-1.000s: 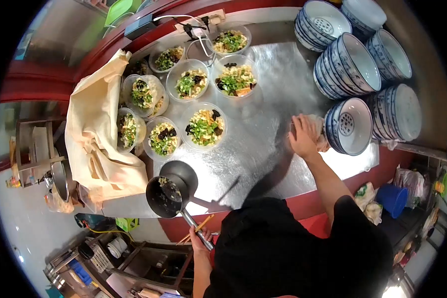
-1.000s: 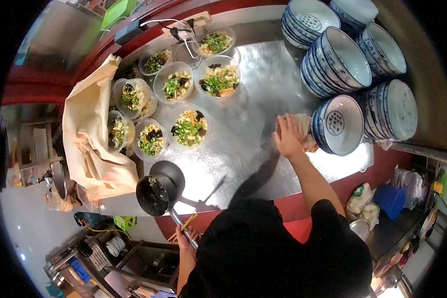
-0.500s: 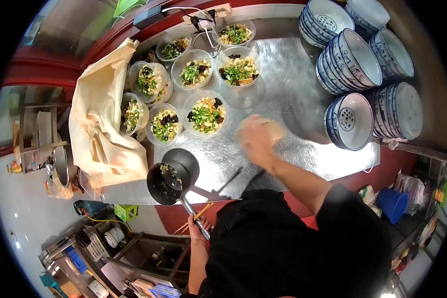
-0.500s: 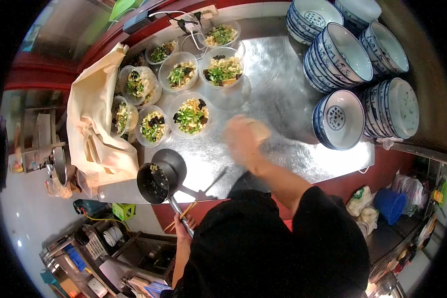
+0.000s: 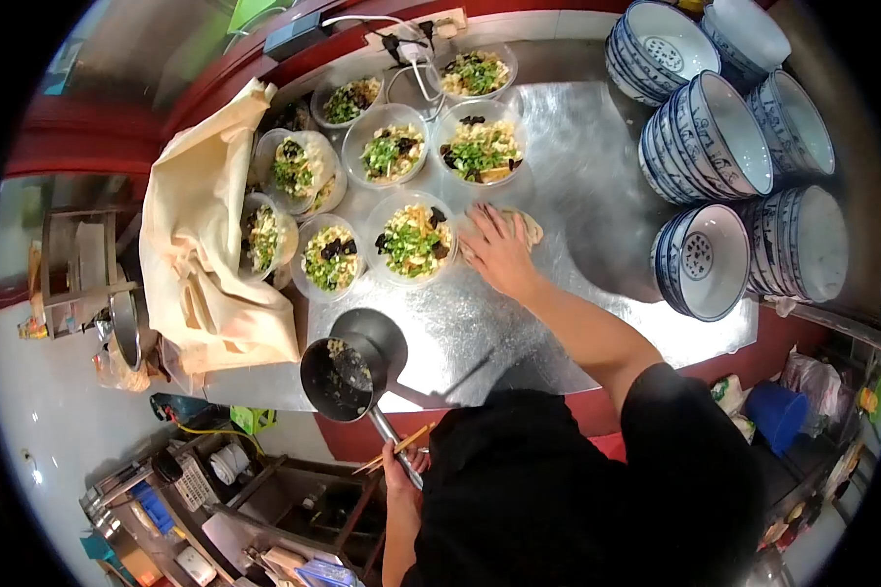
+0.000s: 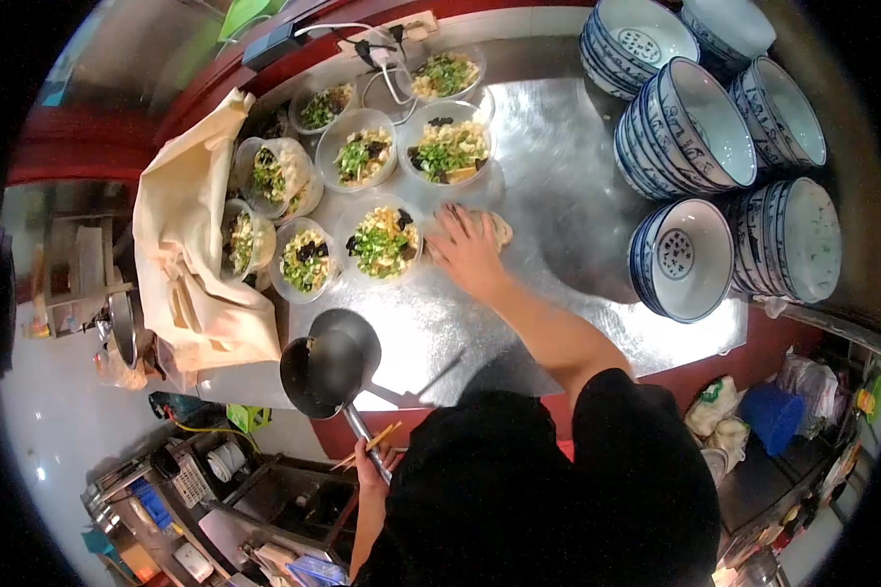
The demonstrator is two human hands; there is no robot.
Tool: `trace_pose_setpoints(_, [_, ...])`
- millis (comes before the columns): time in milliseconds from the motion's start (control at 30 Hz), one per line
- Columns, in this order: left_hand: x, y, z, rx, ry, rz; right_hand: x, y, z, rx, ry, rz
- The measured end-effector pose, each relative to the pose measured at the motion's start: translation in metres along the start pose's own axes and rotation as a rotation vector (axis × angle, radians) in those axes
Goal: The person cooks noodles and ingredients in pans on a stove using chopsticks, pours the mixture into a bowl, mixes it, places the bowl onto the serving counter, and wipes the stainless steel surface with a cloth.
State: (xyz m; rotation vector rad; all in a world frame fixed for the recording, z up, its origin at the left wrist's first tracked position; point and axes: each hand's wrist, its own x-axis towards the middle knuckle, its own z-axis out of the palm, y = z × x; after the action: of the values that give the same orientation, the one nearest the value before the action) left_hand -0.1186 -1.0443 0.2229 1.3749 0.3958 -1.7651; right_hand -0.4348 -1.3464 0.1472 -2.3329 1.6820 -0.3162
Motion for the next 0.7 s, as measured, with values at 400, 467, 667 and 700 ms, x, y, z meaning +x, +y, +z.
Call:
trace_pose_setpoints(400, [0.003,-0.001,0.004,-0.014,0.053,-0.001,0.015,0.116,-0.044,-0.079,-0.009,0.181])
trace_pose_setpoints(467, [0.003,-0.002,-0.001,-0.067,0.054,-0.052,0.033,0.166,-0.03,-0.176,0.238,0.342])
trace_pose_setpoints(667, [0.001,0.0,0.007,-0.076,0.069,-0.044,0.144,0.206,-0.025,-0.019,0.288,0.405])
trace_pose_setpoints(700, [0.004,-0.001,0.003,-0.089,0.061,-0.059,0.15,0.206,-0.029,-0.04,0.223,0.302])
